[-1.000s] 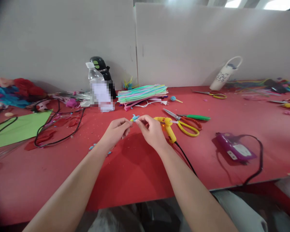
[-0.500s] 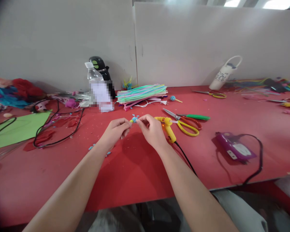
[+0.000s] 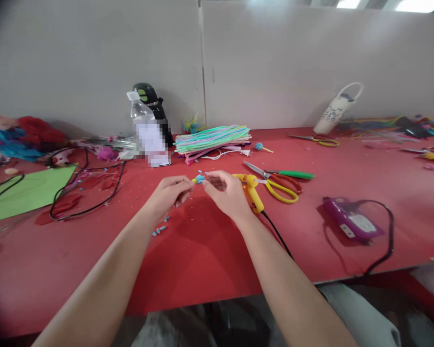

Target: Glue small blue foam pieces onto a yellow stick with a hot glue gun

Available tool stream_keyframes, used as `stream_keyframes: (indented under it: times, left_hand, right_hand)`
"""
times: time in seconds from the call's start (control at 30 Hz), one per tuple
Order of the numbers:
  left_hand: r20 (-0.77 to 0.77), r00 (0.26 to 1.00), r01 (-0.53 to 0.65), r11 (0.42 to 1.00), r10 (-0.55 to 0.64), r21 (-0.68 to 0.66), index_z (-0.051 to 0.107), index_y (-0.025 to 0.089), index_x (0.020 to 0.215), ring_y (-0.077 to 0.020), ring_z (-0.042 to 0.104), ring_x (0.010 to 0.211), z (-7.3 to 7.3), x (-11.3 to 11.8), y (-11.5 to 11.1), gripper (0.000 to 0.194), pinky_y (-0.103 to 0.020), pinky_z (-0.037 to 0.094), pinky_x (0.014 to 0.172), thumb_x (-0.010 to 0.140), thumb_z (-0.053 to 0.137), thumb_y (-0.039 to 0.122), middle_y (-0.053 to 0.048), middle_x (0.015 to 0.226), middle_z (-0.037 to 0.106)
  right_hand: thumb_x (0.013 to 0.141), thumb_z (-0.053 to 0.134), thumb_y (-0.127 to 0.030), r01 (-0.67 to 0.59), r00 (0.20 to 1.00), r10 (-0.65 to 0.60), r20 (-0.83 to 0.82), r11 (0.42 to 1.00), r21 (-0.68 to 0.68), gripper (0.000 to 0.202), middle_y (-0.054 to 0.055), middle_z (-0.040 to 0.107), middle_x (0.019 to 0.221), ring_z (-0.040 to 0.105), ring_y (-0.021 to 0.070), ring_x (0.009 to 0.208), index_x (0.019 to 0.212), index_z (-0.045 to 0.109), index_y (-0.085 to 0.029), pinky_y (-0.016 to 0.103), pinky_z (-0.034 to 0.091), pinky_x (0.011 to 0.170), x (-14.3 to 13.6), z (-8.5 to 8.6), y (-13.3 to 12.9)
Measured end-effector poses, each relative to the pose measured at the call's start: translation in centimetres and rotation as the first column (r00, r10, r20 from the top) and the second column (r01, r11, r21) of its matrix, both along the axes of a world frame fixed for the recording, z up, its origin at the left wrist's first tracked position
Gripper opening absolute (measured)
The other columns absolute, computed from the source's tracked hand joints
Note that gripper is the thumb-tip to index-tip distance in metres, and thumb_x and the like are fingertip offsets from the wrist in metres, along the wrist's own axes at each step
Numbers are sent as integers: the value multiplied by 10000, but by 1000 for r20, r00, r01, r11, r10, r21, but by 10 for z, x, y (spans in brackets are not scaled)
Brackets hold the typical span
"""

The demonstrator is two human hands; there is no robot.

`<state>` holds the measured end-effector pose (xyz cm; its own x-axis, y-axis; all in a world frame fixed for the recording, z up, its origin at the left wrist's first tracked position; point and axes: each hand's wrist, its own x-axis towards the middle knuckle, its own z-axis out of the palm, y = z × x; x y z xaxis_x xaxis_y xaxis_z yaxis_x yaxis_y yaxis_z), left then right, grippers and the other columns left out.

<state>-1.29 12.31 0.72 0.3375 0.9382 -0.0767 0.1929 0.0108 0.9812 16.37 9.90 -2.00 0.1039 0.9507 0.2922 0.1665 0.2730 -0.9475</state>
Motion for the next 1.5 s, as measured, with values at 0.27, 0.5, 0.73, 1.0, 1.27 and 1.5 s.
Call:
stream_keyframes:
  times: [0.27, 0.5, 0.73, 1.0, 1.27, 1.5]
  left_hand:
    - [-16, 1000, 22, 1000, -22, -19, 557, 180, 635, -76, 353, 446, 1, -1, -1, 253, -226, 259, 452, 812, 596, 356, 42, 472, 440]
    - [-22, 999, 40, 999, -41, -17, 548, 184, 617, -80, 362, 455, 1, -1, -2, 256, -227, 266, 459, 808, 592, 347, 41, 482, 438]
    - [-16, 1000, 24, 1000, -24, -19, 551, 185, 611, -82, 358, 438, 1, 0, 0, 255, -232, 258, 448, 799, 592, 353, 42, 462, 435]
    - [-40, 999, 19, 1000, -19, 10, 536, 186, 598, -86, 355, 443, 1, 0, -1, 267, -237, 261, 448, 807, 573, 348, 43, 461, 426]
    - [-61, 998, 17, 1000, -16, 22, 548, 189, 596, -88, 353, 443, -1, 1, -1, 249, -237, 262, 450, 798, 571, 331, 44, 457, 428]
    - [-93, 995, 41, 998, -37, 39, 568, 183, 595, -89, 378, 465, 0, 1, -1, 261, -227, 278, 457, 813, 570, 326, 36, 480, 446]
  right_hand:
    - [789, 752, -351, -13, 1000, 13, -16, 1000, 14, 249, 73, 757, 901, 726, 208, 844, 963, 681, -187, 357, 584, 777, 1, -4, 4]
    - [792, 744, -347, -9, 1000, 10, -13, 1000, 26, 228, 63, 739, 868, 707, 199, 808, 941, 664, -194, 342, 565, 742, 0, -5, 4]
    - [793, 726, -353, 34, 999, -34, 11, 999, 39, 212, 41, 700, 821, 669, 180, 759, 909, 646, -194, 319, 543, 698, 0, -1, 1]
    - [799, 731, -385, 23, 998, -26, 64, 999, 47, 269, 61, 702, 887, 671, 196, 812, 968, 636, -198, 340, 548, 731, -1, -4, 2]
    - [798, 728, -384, 29, 995, -35, 89, 997, 65, 259, 55, 701, 865, 666, 192, 785, 958, 633, -203, 340, 549, 710, -1, -9, 5]
    - [789, 726, -336, 36, 995, -40, 96, 998, 45, 234, 52, 693, 854, 659, 191, 781, 955, 639, -195, 336, 535, 707, -2, -8, 4]
